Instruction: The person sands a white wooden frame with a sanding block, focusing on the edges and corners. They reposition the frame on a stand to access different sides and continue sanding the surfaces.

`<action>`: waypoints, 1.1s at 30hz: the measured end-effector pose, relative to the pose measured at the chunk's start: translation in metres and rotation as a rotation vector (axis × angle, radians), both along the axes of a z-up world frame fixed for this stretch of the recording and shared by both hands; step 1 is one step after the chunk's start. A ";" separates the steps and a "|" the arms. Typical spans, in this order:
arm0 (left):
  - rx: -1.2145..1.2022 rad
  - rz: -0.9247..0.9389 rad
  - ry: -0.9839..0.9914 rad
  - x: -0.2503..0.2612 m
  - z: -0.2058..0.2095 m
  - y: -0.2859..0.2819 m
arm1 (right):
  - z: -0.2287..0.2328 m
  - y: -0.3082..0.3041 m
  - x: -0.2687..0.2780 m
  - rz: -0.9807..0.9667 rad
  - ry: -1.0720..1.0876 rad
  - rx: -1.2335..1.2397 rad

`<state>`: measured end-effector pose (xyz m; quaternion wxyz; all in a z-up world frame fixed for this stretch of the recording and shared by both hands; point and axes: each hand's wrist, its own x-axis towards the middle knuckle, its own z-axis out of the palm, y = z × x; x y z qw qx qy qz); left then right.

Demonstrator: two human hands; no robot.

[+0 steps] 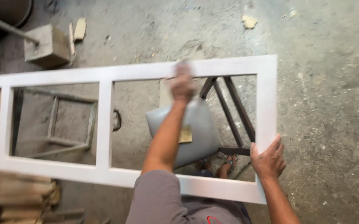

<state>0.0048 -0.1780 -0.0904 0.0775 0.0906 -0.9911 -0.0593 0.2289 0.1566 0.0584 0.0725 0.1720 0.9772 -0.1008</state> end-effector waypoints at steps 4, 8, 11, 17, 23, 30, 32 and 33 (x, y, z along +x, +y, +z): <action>0.253 0.526 -0.154 -0.011 0.053 -0.044 | 0.007 -0.009 -0.002 -0.067 0.024 -0.046; 0.060 0.135 0.038 -0.025 0.073 0.112 | -0.003 -0.010 -0.006 -0.091 -0.027 -0.017; 0.133 -0.298 -0.103 -0.031 0.136 0.175 | -0.012 -0.011 -0.012 -0.122 -0.038 -0.018; 0.209 -0.195 0.036 -0.019 0.048 0.003 | -0.003 -0.015 -0.012 -0.100 -0.007 -0.030; 0.029 0.340 0.067 -0.024 -0.017 -0.017 | -0.009 -0.006 0.002 -0.072 -0.055 -0.054; 0.092 -0.458 -0.190 -0.046 0.072 0.207 | -0.002 -0.005 -0.003 -0.033 0.032 -0.033; 0.123 -0.379 -0.093 -0.015 0.080 0.135 | -0.001 -0.003 0.002 -0.009 0.031 -0.029; 0.145 -0.318 0.030 -0.005 0.088 0.100 | -0.001 -0.002 -0.001 -0.002 0.057 -0.024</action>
